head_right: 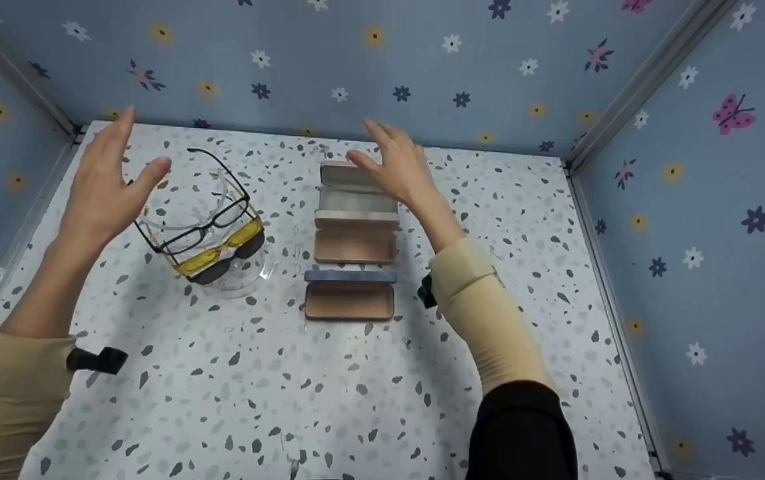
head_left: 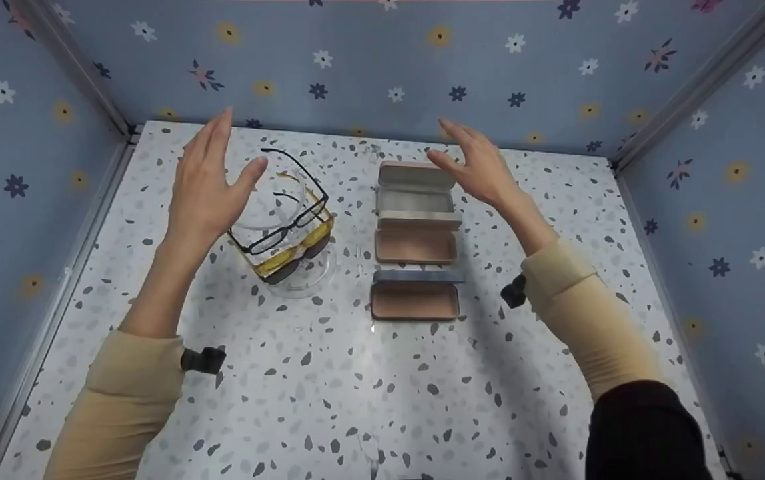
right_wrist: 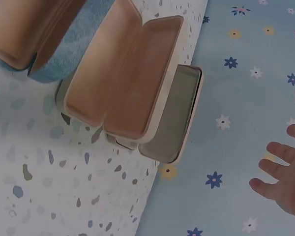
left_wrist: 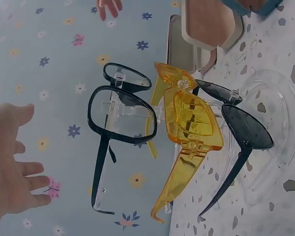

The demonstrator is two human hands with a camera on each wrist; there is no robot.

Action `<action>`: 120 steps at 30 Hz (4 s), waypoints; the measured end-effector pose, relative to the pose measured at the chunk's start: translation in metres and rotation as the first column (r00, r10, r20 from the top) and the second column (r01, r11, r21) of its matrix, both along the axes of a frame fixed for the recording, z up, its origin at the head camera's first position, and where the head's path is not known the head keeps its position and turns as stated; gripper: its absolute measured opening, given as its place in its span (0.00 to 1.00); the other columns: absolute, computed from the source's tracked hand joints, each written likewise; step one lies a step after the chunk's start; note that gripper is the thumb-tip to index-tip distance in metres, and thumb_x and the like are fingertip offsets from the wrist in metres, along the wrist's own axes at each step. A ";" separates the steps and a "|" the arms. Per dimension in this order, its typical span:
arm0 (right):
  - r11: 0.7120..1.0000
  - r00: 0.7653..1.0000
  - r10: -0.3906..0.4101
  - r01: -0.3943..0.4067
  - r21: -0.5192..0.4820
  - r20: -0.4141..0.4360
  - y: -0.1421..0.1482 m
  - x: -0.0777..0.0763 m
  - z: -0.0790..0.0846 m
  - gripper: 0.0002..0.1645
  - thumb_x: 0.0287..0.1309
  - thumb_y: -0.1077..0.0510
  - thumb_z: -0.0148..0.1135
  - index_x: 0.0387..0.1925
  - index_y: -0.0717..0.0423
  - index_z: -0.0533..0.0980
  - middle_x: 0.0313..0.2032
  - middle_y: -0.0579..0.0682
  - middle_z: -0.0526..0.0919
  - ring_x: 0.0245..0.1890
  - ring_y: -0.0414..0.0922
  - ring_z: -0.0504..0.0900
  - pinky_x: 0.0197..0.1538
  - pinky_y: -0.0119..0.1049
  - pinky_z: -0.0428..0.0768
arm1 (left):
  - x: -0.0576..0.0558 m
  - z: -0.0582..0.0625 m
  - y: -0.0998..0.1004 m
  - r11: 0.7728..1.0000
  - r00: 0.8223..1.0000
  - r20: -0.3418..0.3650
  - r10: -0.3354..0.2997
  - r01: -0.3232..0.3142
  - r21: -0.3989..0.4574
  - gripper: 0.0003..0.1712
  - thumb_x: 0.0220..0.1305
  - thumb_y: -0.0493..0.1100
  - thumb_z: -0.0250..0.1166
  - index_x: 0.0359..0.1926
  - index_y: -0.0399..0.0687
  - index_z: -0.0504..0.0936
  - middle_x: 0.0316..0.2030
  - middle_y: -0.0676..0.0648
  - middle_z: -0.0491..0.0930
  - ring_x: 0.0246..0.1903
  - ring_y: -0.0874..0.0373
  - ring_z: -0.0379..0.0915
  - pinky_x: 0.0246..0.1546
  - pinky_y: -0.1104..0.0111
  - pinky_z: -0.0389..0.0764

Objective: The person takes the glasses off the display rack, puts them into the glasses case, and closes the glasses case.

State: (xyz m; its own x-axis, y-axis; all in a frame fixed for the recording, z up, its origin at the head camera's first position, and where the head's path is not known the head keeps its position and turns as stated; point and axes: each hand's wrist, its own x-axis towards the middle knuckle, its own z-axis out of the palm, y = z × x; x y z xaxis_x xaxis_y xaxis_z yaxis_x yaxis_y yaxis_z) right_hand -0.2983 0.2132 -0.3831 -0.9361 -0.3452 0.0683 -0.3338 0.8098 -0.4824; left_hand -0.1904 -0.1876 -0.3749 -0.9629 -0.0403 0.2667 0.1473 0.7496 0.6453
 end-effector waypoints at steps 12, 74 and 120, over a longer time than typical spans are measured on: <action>0.974 0.997 0.069 -0.061 -0.217 0.028 -0.042 0.008 -0.011 0.39 0.72 0.41 0.60 0.77 0.50 0.64 0.70 0.57 0.75 0.70 0.51 0.75 0.74 0.47 0.73 | 0.035 -0.024 -0.003 0.954 0.972 -0.039 0.232 -0.220 0.205 0.42 0.74 0.56 0.61 0.81 0.53 0.57 0.69 0.38 0.69 0.69 0.41 0.63 0.68 0.42 0.67; 0.858 0.943 0.260 -0.128 -0.497 0.207 -0.156 0.032 -0.044 0.16 0.75 0.53 0.59 0.56 0.54 0.85 0.44 0.54 0.89 0.40 0.43 0.86 0.43 0.32 0.84 | 0.079 -0.077 0.022 0.644 0.936 0.277 0.220 -0.352 0.679 0.19 0.73 0.47 0.64 0.57 0.39 0.78 0.33 0.54 0.83 0.29 0.64 0.86 0.37 0.73 0.88; 0.747 0.948 0.212 0.001 -0.665 0.240 -0.103 0.041 -0.018 0.17 0.71 0.64 0.62 0.57 0.65 0.81 0.46 0.64 0.89 0.39 0.38 0.88 0.50 0.34 0.88 | 0.072 -0.050 0.070 0.655 0.977 0.127 0.169 -0.208 0.727 0.18 0.72 0.42 0.65 0.58 0.38 0.78 0.35 0.48 0.81 0.32 0.59 0.87 0.40 0.70 0.89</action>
